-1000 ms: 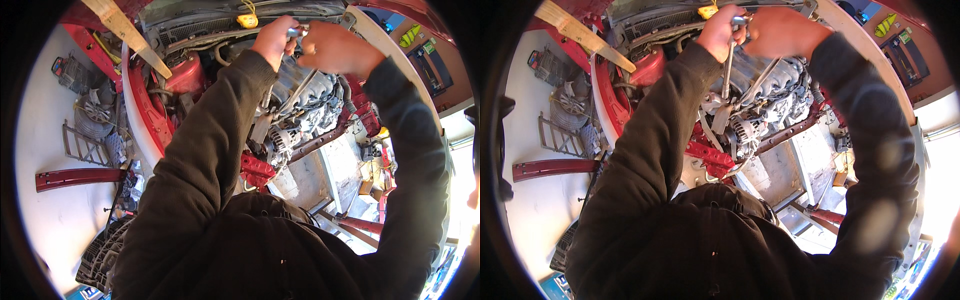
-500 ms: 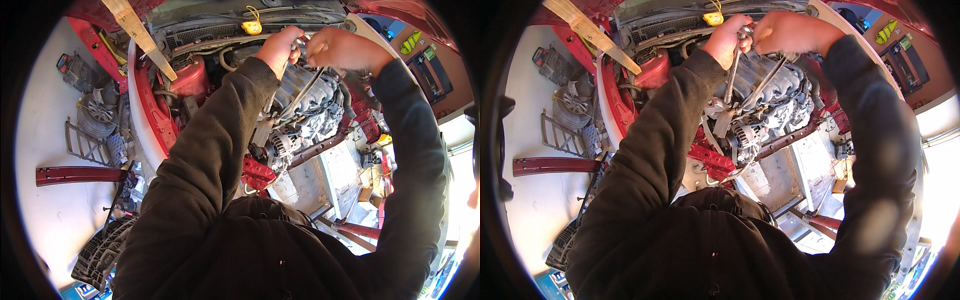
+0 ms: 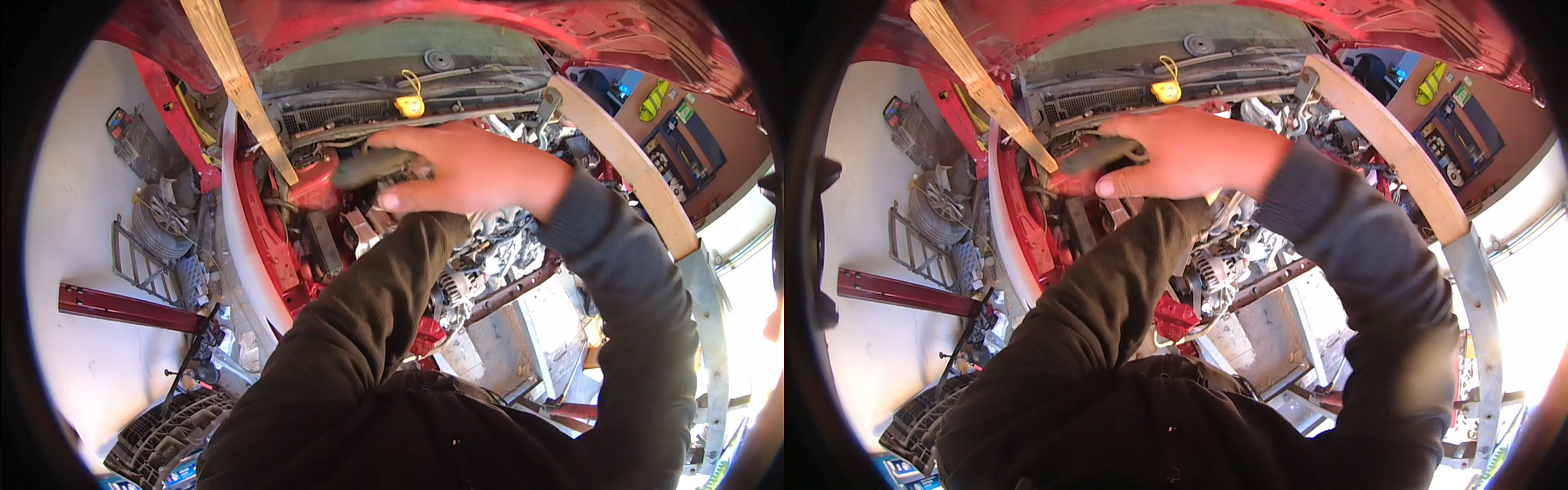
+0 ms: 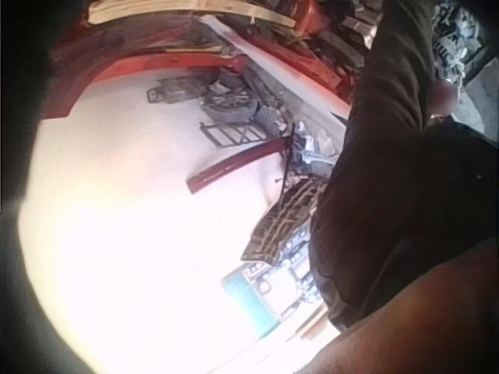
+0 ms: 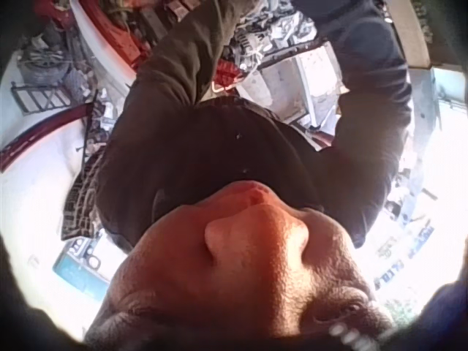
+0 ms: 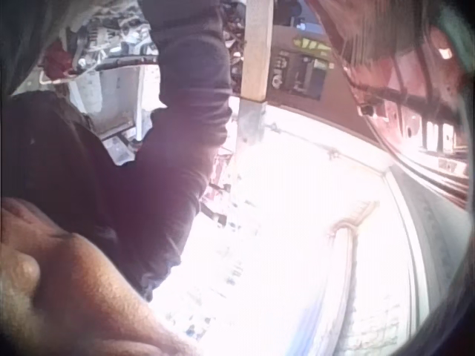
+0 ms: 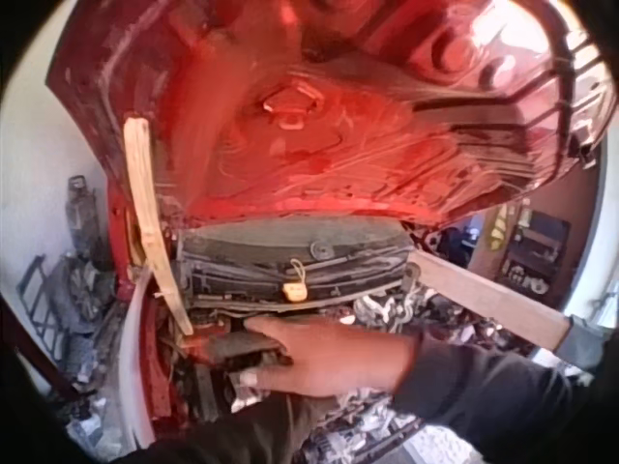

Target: The person works on a car engine with the hood open, using a wrench to tighten bolts on a metal bracket. They retrieve a socket from a toolbox and attach it to the wrench before continuing to tighten bolts on the engine.

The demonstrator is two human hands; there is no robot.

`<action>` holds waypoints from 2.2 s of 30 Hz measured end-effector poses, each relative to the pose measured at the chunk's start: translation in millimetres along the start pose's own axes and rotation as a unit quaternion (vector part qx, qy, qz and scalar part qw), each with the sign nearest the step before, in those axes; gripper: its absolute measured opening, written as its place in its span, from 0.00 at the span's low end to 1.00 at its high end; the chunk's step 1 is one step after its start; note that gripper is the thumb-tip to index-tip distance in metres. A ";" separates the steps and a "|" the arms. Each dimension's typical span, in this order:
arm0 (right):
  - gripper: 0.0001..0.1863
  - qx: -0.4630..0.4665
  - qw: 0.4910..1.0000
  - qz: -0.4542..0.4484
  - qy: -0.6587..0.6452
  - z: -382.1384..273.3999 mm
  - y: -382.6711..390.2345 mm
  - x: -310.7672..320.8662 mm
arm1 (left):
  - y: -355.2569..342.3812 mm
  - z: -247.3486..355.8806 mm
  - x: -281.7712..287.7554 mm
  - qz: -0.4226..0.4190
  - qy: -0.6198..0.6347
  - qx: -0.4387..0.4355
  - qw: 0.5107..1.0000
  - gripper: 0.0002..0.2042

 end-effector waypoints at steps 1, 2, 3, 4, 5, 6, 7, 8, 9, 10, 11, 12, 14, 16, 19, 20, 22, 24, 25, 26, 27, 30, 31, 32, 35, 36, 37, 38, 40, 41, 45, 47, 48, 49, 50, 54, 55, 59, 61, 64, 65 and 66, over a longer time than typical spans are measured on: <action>0.48 -0.043 0.998 -0.029 -0.041 22.5 -14.1 -2.2 | 6.5 5.2 -2.9 -0.009 -0.041 -0.020 0.999 0.17; 0.48 -0.046 0.998 -0.022 -0.029 39.3 -29.0 1.9 | 11.3 8.7 -6.4 -0.021 -0.074 -0.035 0.996 0.17; 0.47 -0.072 0.997 0.011 0.038 59.0 -43.2 11.1 | 12.6 5.7 -7.8 -0.044 -0.077 -0.017 0.996 0.16; 0.43 -0.104 0.993 0.012 0.050 82.6 -50.1 22.7 | 15.4 4.7 -6.4 -0.048 -0.076 -0.010 0.996 0.16; 0.39 -0.131 0.981 0.031 0.142 102.2 -56.7 39.5 | 14.5 -7.7 -8.9 -0.092 -0.044 0.060 0.993 0.15; 0.32 -0.183 0.947 0.036 0.261 122.7 -50.8 52.3 | 11.3 -5.3 -2.2 -0.063 -0.019 0.038 0.997 0.15; 0.31 -0.262 0.934 -0.065 0.236 151.8 -45.6 48.6 | 8.5 -4.0 1.0 -0.044 0.003 0.019 0.999 0.14; 0.32 -0.354 0.894 -0.178 0.209 176.5 -28.1 43.9 | 4.3 -10.4 6.6 -0.038 0.051 0.044 0.997 0.13; 0.38 -0.376 0.912 -0.142 0.087 179.3 3.4 46.3 | -3.0 -16.5 13.5 -0.035 0.054 0.066 0.996 0.12; 0.42 -0.383 0.912 -0.125 0.071 172.6 22.6 47.7 | -9.3 -18.6 16.3 -0.022 0.029 0.061 0.997 0.13; 0.43 -0.319 0.943 -0.083 0.047 148.6 32.7 47.5 | -17.3 -19.1 20.2 -0.004 0.008 0.045 0.999 0.14; 0.40 -0.303 0.949 -0.079 0.044 128.0 37.9 42.5 | -21.6 -23.2 20.0 -0.002 -0.003 0.049 0.999 0.15; 0.32 -0.262 0.952 -0.061 0.146 81.2 47.6 31.3 | -26.3 -34.6 16.3 -0.002 -0.026 0.081 0.996 0.15; 0.25 -0.280 0.935 -0.079 0.203 61.9 43.0 21.1 | -28.3 -37.4 8.0 -0.020 -0.010 0.069 0.997 0.15; 0.24 -0.322 0.906 -0.140 0.237 82.5 32.5 27.5 | -22.8 -34.8 0.0 -0.041 0.013 0.055 0.998 0.13; 0.23 -0.311 0.903 -0.136 0.263 94.2 31.5 32.4 | -23.1 -38.8 2.9 -0.049 -0.020 0.093 0.994 0.13; 0.20 -0.256 0.912 -0.076 0.311 111.1 29.6 38.4 | -25.3 -40.5 0.7 -0.100 0.003 0.128 0.987 0.12; 0.19 -0.226 0.920 -0.042 0.318 123.0 25.6 32.4 | -22.7 -49.1 -3.9 -0.170 0.035 0.212 0.962 0.11; 0.19 -0.201 0.925 -0.020 0.323 121.7 23.6 31.9 | -22.5 -47.5 -6.2 -0.203 0.051 0.212 0.954 0.12; 0.19 -0.192 0.928 -0.025 0.319 120.5 21.3 30.3 | -23.2 -46.6 -3.1 -0.192 0.072 0.214 0.955 0.15; 0.19 -0.197 0.927 -0.030 0.319 117.4 19.2 29.1 | -20.9 -45.9 -2.4 -0.191 0.095 0.214 0.953 0.14; 0.16 -0.318 0.924 -0.103 0.187 118.6 21.7 24.4 | -18.0 -29.4 12.8 -0.068 -0.031 0.092 0.993 0.16; 0.19 -0.364 0.912 -0.126 0.144 120.0 25.8 23.3 | -11.3 -28.3 15.8 -0.019 -0.109 0.090 0.990 0.16; 0.25 -0.380 0.906 -0.149 0.116 119.2 28.7 21.1 | -7.4 -22.6 9.9 -0.003 -0.092 0.047 0.995 0.16; 0.25 -0.353 0.931 -0.074 0.063 121.3 30.4 24.7 | -10.1 -26.8 4.9 -0.067 -0.012 0.065 0.996 0.14; 0.23 -0.347 0.910 -0.164 0.154 128.9 27.8 20.6 | -15.1 -30.6 1.4 -0.130 0.040 0.093 0.986 0.13; 0.23 -0.287 0.928 -0.116 0.208 125.7 22.4 25.6 | -16.3 -37.7 -1.3 -0.190 0.085 0.149 0.967 0.11; 0.23 -0.223 0.937 -0.065 0.260 119.9 23.3 26.2 | -11.6 -48.2 1.1 -0.317 0.119 0.266 0.902 0.06; 0.27 -0.230 0.930 -0.071 0.279 126.1 24.8 23.7 | -12.5 -48.3 1.1 -0.321 0.123 0.263 0.901 0.09; 0.28 -0.227 0.931 -0.068 0.279 124.0 25.4 24.0 | -11.3 -49.5 2.3 -0.310 0.117 0.269 0.904 0.11; 0.29 -0.411 0.888 -0.119 0.168 122.6 34.3 29.1 | 4.5 -16.7 -9.3 -0.068 -0.101 0.015 0.992 0.14; 0.25 -0.441 0.870 -0.187 0.115 115.6 41.5 31.9 | 12.4 -9.5 -16.5 -0.040 -0.142 -0.013 0.989 0.14; 0.21 -0.380 0.889 -0.223 0.124 109.4 36.5 28.1 | 7.7 -18.9 -13.7 -0.053 -0.133 0.051 0.988 0.12; 0.17 -0.317 0.904 -0.256 0.132 102.4 36.9 29.7 | 1.4 -22.8 -6.4 -0.061 -0.115 0.083 0.988 0.10; 0.17 -0.227 0.908 -0.215 0.280 99.7 24.9 24.7 | -6.9 -29.2 -8.2 -0.115 -0.040 0.120 0.985 0.08; 0.19 -0.100 0.964 -0.069 0.237 117.0 35.1 25.4 | -6.2 -36.8 -11.0 -0.407 0.128 0.240 0.872 0.14; 0.22 -0.109 0.959 -0.038 0.257 124.6 37.3 22.2 | -5.5 -38.4 -6.3 -0.386 0.119 0.241 0.883 0.13; 0.30 -0.251 0.934 0.030 0.252 143.7 35.5 18.9 | 4.9 -32.8 8.5 -0.231 0.036 0.174 0.957 0.11; 0.30 -0.419 0.900 -0.015 0.117 159.7 44.8 13.1 | 12.6 -26.7 0.6 -0.196 0.024 0.123 0.973 0.16; 0.22 -0.262 0.945 -0.064 0.184 128.4 27.0 18.9 | 11.6 -23.7 5.9 -0.137 -0.122 0.081 0.980 0.18; 0.17 -0.210 0.959 -0.077 0.175 120.7 28.7 21.3 | 6.3 -25.9 6.6 -0.145 -0.018 0.083 0.986 0.15; 0.19 -0.181 0.951 -0.085 0.237 118.5 21.7 20.0 | 5.1 -38.4 5.2 -0.198 0.005 0.150 0.969 0.12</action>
Point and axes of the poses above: each hand's wrist, its own y-axis away from the middle knuckle, its own x-axis out of the back of the hand, z = x × y, the point moved 8 cm from there along -y, towards the middle knuckle, and after that the axes turned 7 degrees about -z, right-handed, at the moved point
